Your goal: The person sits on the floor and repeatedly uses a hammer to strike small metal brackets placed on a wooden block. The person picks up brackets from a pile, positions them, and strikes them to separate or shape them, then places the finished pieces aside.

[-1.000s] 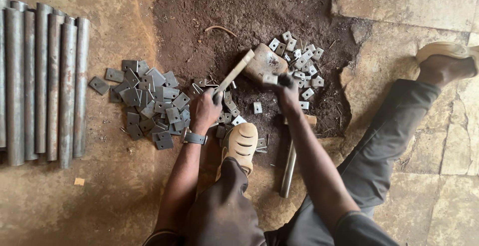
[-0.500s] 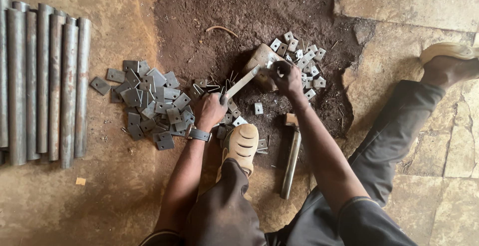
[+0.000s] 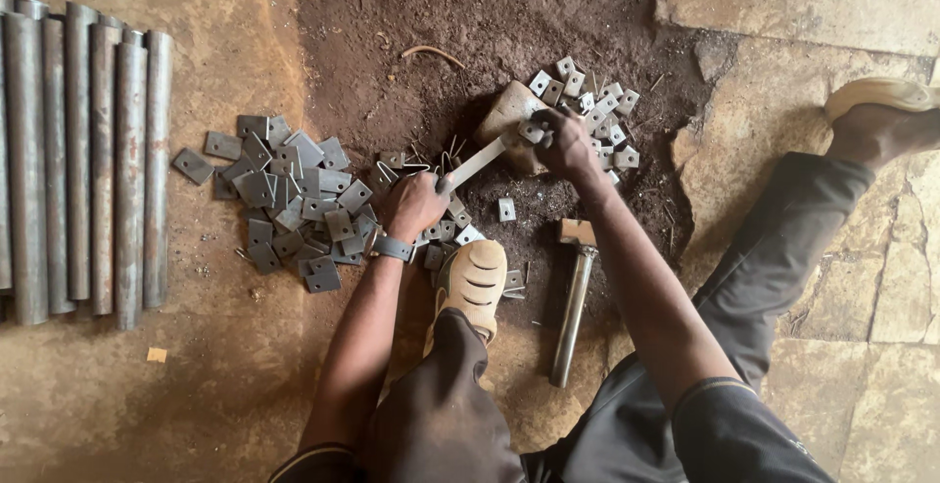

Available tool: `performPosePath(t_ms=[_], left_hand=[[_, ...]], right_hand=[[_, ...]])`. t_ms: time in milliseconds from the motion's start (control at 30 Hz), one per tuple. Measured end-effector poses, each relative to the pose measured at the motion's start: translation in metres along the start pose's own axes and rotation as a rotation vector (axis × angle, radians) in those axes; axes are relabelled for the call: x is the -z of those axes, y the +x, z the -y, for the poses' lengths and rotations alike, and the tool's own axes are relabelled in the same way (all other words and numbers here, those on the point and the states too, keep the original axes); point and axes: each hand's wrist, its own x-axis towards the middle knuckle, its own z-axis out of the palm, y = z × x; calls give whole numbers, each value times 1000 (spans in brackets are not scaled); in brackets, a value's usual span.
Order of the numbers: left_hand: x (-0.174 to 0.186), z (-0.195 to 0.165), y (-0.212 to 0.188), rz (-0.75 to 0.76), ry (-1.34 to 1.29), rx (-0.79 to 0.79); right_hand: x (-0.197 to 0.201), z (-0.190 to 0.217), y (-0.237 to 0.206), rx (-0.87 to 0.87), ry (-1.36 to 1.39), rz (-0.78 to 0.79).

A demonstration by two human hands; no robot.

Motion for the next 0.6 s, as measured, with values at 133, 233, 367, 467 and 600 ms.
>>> performPosePath(t_ms=[133, 233, 367, 467, 600], left_hand=[[9, -12, 17, 92, 64, 20], [16, -17, 30, 159, 58, -8], [16, -22, 44, 226, 30, -17], [12, -27, 49, 202, 79, 29], [5, -29, 50, 143, 147, 120]], right_hand=[[-2, 12, 2, 73, -170, 36], [2, 18, 6, 163, -167, 39], [7, 21, 13, 242, -179, 112], [6, 18, 14, 182, -137, 181], [-2, 10, -20, -16, -164, -74]])
